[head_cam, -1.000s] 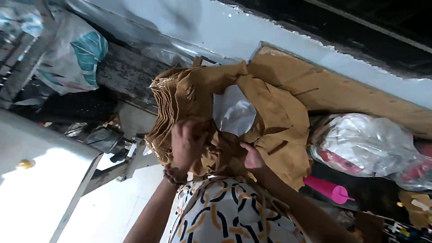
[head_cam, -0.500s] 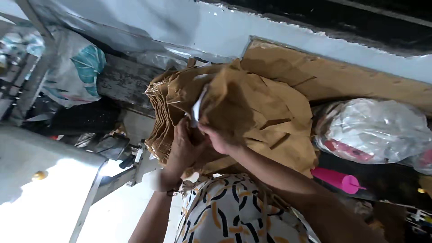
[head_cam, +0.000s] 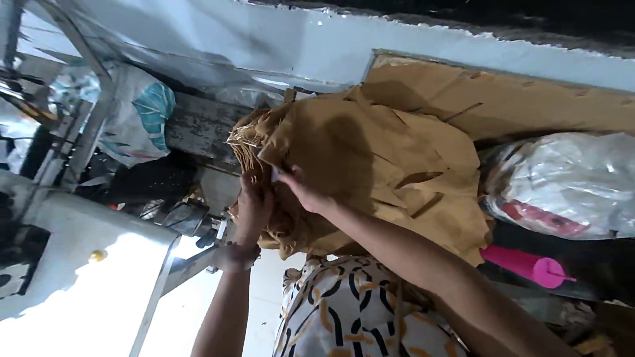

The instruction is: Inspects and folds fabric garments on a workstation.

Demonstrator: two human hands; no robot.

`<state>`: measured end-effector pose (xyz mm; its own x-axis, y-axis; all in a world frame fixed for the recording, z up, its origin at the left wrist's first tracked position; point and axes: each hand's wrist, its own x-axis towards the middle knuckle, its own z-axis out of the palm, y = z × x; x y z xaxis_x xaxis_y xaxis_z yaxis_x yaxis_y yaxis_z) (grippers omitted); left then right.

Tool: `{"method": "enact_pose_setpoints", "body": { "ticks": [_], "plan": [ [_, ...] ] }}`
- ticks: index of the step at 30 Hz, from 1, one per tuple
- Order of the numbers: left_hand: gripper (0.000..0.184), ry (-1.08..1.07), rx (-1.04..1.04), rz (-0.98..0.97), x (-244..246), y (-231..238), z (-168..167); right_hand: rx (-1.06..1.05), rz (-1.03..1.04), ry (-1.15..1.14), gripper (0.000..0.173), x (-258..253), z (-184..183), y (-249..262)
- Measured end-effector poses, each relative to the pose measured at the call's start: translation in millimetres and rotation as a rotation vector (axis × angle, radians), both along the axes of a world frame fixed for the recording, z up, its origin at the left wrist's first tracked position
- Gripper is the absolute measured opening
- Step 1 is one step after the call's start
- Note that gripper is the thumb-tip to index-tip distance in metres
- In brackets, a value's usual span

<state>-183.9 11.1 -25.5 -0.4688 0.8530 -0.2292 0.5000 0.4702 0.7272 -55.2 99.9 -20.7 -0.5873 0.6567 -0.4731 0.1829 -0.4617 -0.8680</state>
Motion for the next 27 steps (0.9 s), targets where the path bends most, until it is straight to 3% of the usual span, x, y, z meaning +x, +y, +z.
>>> {"method": "enact_pose_setpoints", "body": {
  "ticks": [6, 10, 13, 19, 27],
  "plan": [
    [0.04, -0.012, 0.021, 0.056, -10, -1, 0, -0.273, -0.315, 0.012, 0.034, 93, -23, 17],
    [0.023, -0.085, 0.084, -0.015, -22, -3, -8, -0.402, -0.581, -0.142, 0.024, 150, -51, 11],
    [0.028, -0.139, 0.132, -0.023, -26, -4, -13, -0.385, -0.58, -0.231, 0.024, 173, -65, 6],
    [0.035, -0.204, 0.136, 0.024, -24, -4, -16, -0.417, -0.59, -0.179, 0.029, 186, -78, 0],
    [0.035, -0.213, 0.156, 0.051, -23, -5, -20, -0.395, -0.559, -0.125, 0.023, 187, -67, -2]
  ]
}}
